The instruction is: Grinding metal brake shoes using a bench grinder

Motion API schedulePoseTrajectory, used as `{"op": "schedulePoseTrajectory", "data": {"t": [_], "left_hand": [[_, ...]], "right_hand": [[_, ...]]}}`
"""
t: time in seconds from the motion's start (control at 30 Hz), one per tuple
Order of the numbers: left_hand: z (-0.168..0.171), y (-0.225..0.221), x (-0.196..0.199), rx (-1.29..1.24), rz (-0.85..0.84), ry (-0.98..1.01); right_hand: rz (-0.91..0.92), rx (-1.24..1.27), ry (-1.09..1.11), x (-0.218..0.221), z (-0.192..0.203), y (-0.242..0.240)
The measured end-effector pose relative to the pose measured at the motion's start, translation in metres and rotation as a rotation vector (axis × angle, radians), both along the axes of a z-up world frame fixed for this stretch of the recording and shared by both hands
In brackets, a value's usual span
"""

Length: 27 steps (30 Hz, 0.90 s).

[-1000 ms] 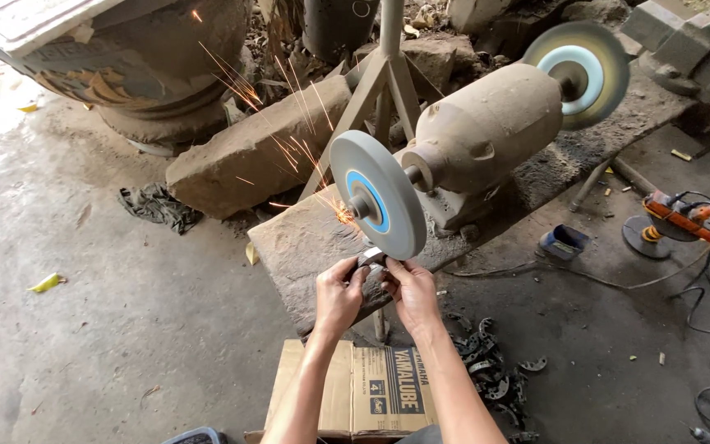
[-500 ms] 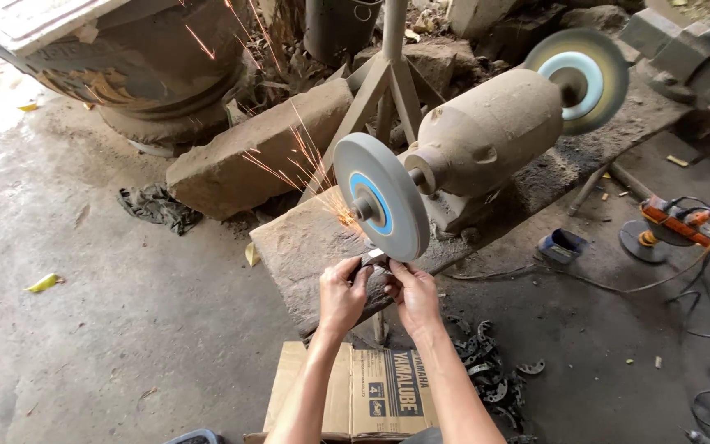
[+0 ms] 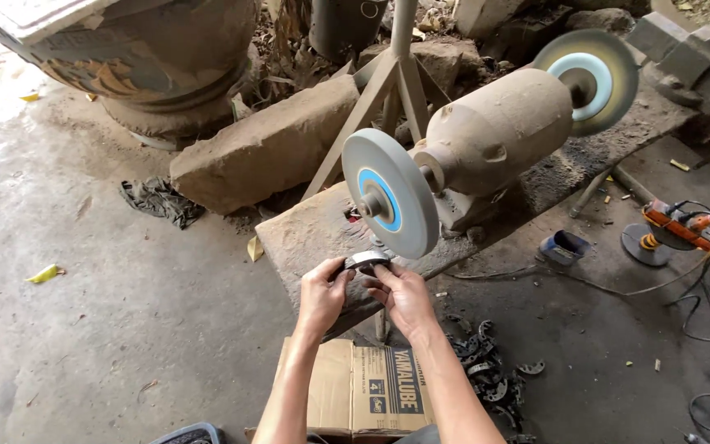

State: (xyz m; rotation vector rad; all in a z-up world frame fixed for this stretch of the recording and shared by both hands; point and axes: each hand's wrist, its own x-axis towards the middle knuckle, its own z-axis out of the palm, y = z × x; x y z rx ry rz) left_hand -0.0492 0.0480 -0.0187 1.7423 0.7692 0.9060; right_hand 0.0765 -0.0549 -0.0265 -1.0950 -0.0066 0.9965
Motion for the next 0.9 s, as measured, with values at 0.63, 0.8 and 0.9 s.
{"op": "schedulePoseTrajectory", "data": {"t": [0.63, 0.8, 0.9], "left_hand": [[0.008, -0.023, 0.041, 0.014, -0.025, -0.043], [0.011, -0.014, 0.027, 0.094, 0.014, -0.033], [0.021, -0.009, 0.007, 0.070, 0.015, -0.038]], "right_hand": [[-0.145, -0.003, -0.098, 0.029, -0.009, -0.012], [-0.134, -0.015, -0.058, 0.020, -0.022, 0.004], [-0.046, -0.011, -0.033, -0.002, 0.028, 0.001]]}}
